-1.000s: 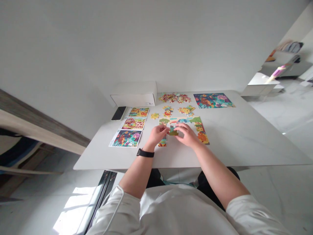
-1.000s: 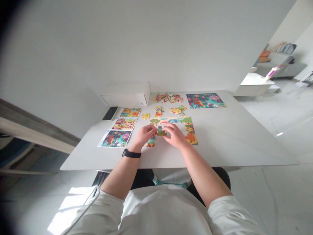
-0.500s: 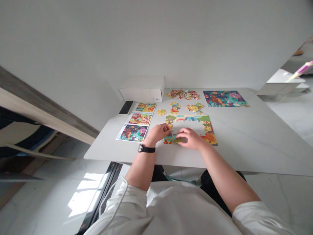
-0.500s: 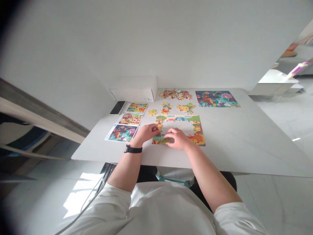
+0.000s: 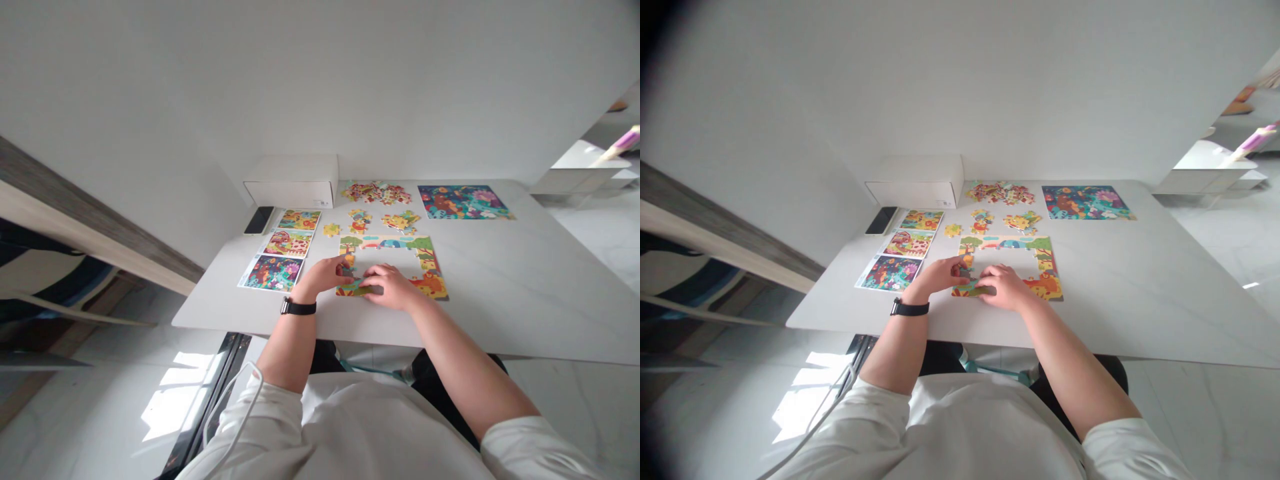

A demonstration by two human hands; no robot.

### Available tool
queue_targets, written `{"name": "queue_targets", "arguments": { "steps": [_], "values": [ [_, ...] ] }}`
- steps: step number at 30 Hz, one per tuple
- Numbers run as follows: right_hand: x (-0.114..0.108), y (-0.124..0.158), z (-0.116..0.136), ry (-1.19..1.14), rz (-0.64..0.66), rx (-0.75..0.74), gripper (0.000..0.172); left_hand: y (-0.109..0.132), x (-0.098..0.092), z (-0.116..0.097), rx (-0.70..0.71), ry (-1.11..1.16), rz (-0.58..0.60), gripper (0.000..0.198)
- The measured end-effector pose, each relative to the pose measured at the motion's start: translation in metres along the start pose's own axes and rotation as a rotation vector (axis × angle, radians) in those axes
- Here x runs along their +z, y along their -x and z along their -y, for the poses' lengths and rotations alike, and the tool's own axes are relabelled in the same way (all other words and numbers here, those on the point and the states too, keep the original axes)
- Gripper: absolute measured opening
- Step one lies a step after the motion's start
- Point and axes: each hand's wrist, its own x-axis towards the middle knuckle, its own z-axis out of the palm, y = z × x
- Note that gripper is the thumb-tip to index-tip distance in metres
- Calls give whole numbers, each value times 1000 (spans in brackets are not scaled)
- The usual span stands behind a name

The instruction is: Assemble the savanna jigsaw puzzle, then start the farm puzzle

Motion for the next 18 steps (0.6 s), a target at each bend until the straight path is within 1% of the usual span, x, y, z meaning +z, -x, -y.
{"name": "queue_targets", "arguments": {
  "steps": [3,6,12,18],
  "values": [
    [0,0,0,1,6,-4,26,0,0,-2,-1,2,8,39],
    [-1,-1,0,5,11,-9,26,0,0,-3,8,-3,-8,41],
    [-2,-1,-1,-5,14,-11,20,0,1,-2,18,-21,0,40],
    [-1,0,-6,-10,28,-13,23,0,3,-4,16,-98,-6,43]
  ]
}}
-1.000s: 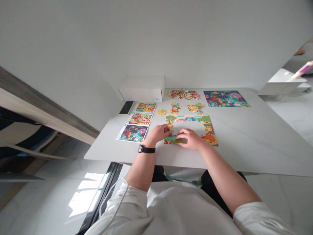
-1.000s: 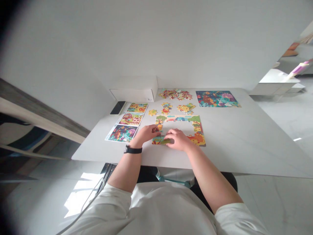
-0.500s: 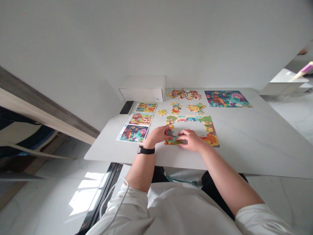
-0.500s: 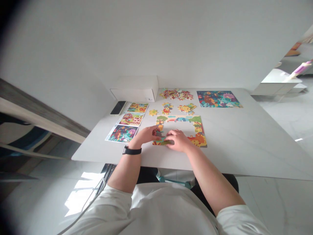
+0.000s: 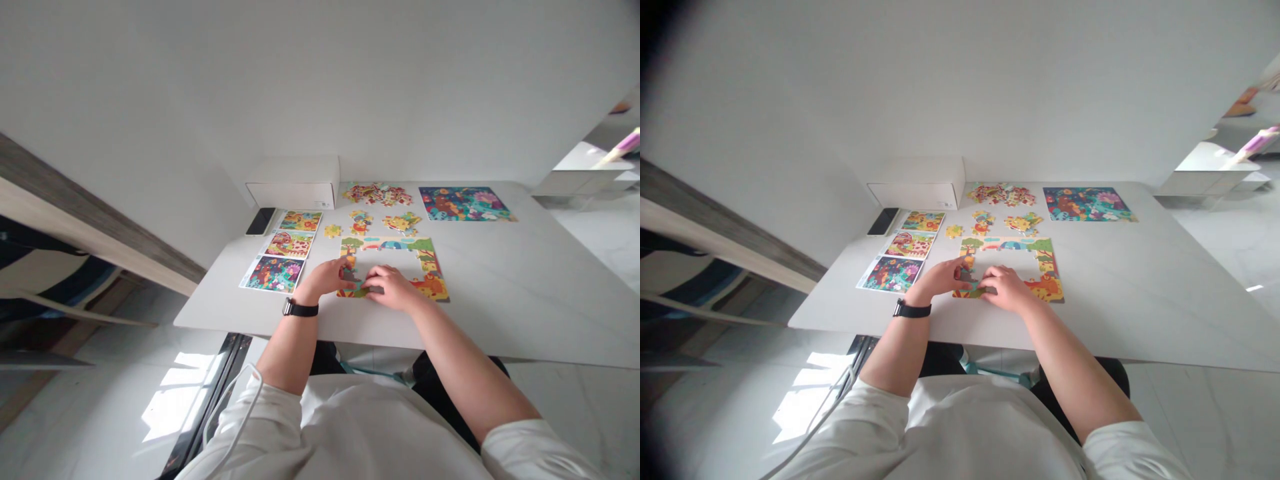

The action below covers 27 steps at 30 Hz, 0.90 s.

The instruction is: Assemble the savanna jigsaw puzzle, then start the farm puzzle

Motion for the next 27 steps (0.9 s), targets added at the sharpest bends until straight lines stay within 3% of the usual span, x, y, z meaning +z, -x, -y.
{"name": "queue_targets", "arguments": {
  "steps": [7,13,16,20,23,27],
  "values": [
    [-5,0,-1,-22,13,4,33,-5,-2,-4,-6,26,23,49],
    [-14,-1,3,-75,-43,25,26,-24,-33,0,21,59,172,32],
    [-22,-2,4,-114,-196,88,17,-44,-48,9,-35,18,-34,16],
    [-31,-5,-1,-146,-423,222,20,-76,-60,30,-186,-82,-368,24],
    [-33,-7,-9,-172,-563,328,23,-98,-65,46,-199,-151,-395,40],
    [-30,-12,-18,-198,-683,408,27,-122,-68,57,-189,-234,-284,58]
  ]
}}
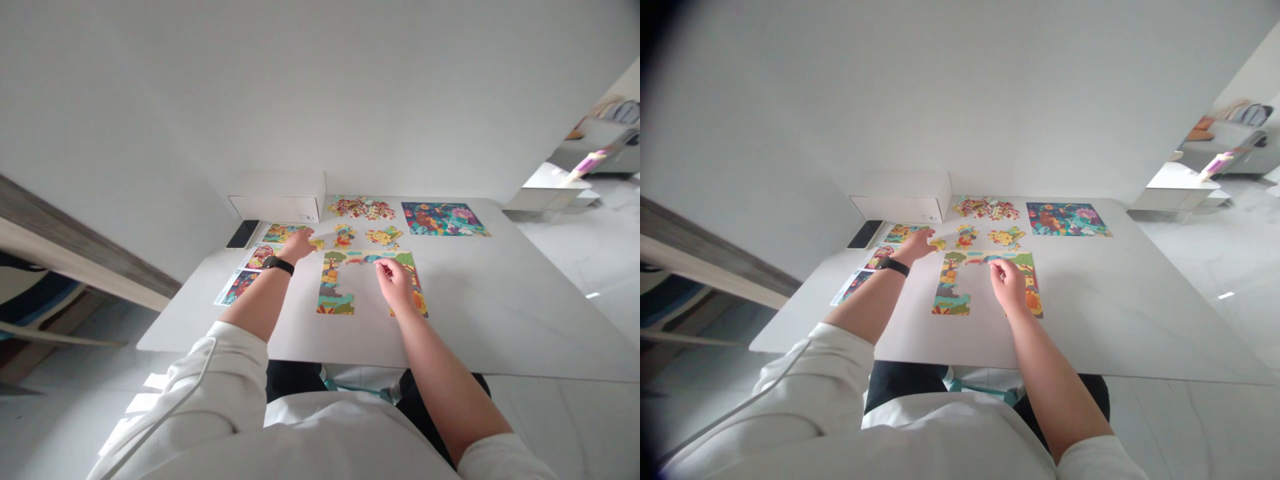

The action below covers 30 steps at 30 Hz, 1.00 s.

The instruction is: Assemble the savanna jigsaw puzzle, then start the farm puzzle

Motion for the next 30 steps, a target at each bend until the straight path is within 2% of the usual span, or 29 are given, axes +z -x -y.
{"name": "queue_targets", "arguments": {
  "steps": [6,12,15,19,22,25,26,28,30],
  "values": [
    [9,-7,-7,-48,-78,54,30,-27,6,1,59,-77,199,77],
    [11,-7,-4,-68,-64,55,32,-40,-1,-1,81,-106,249,89],
    [10,-6,-3,-68,-58,57,33,-40,-8,-2,73,-125,244,75],
    [9,-6,-4,-75,-43,62,33,-35,-24,-2,56,-140,212,33],
    [9,-7,-4,-75,-31,68,31,-26,-41,-6,23,-24,83,17],
    [9,-8,-4,-89,-28,85,30,-9,-55,-20,19,131,-29,19],
    [9,-8,-4,-97,-29,95,31,0,-56,-27,11,262,-63,22],
    [8,-7,-3,-122,-18,120,33,21,-52,-45,33,556,-33,29],
    [7,-5,-2,-184,27,146,37,45,-40,-64,45,773,8,34]
  ]
}}
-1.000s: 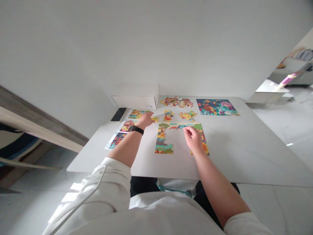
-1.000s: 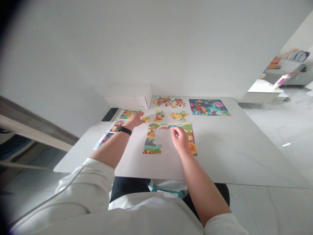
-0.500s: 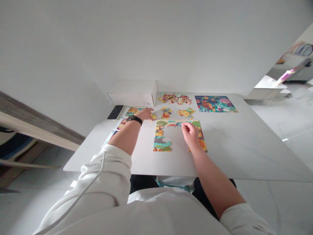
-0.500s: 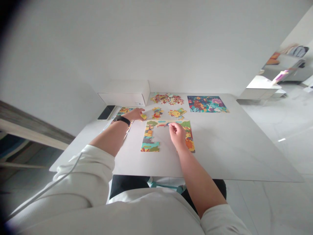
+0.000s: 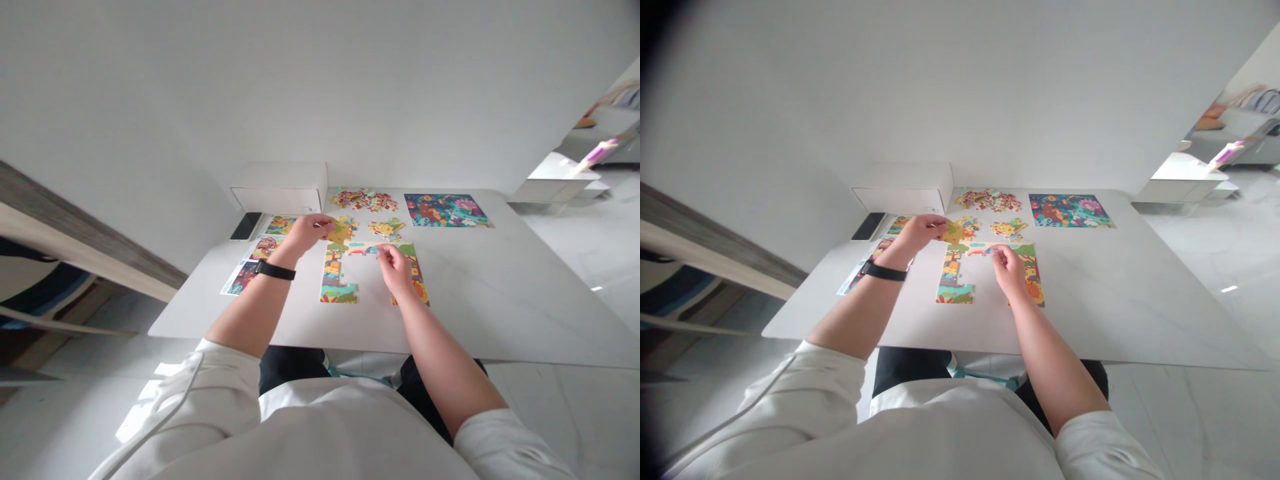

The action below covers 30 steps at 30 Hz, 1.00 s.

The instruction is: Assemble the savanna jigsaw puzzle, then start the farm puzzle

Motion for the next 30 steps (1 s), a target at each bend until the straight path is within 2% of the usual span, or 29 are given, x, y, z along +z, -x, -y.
{"name": "queue_targets", "arguments": {
  "steps": [5,8,12,17,23,25,30],
  "values": [
    [-1,11,4,-165,188,59,48,48,64,4,-71,278,87,40],
    [-2,15,5,-129,215,70,42,64,84,12,-118,438,159,42],
    [-6,13,2,-151,148,119,43,70,83,23,-165,584,89,42],
    [-9,11,2,-180,105,167,42,70,74,27,-187,626,10,38],
    [-9,12,3,-146,116,150,42,72,76,24,-136,531,-22,56],
    [-9,12,2,-131,123,149,43,73,76,23,-152,507,-14,57],
    [-9,12,-2,-94,149,125,42,75,77,19,-149,504,61,39]
  ]
}}
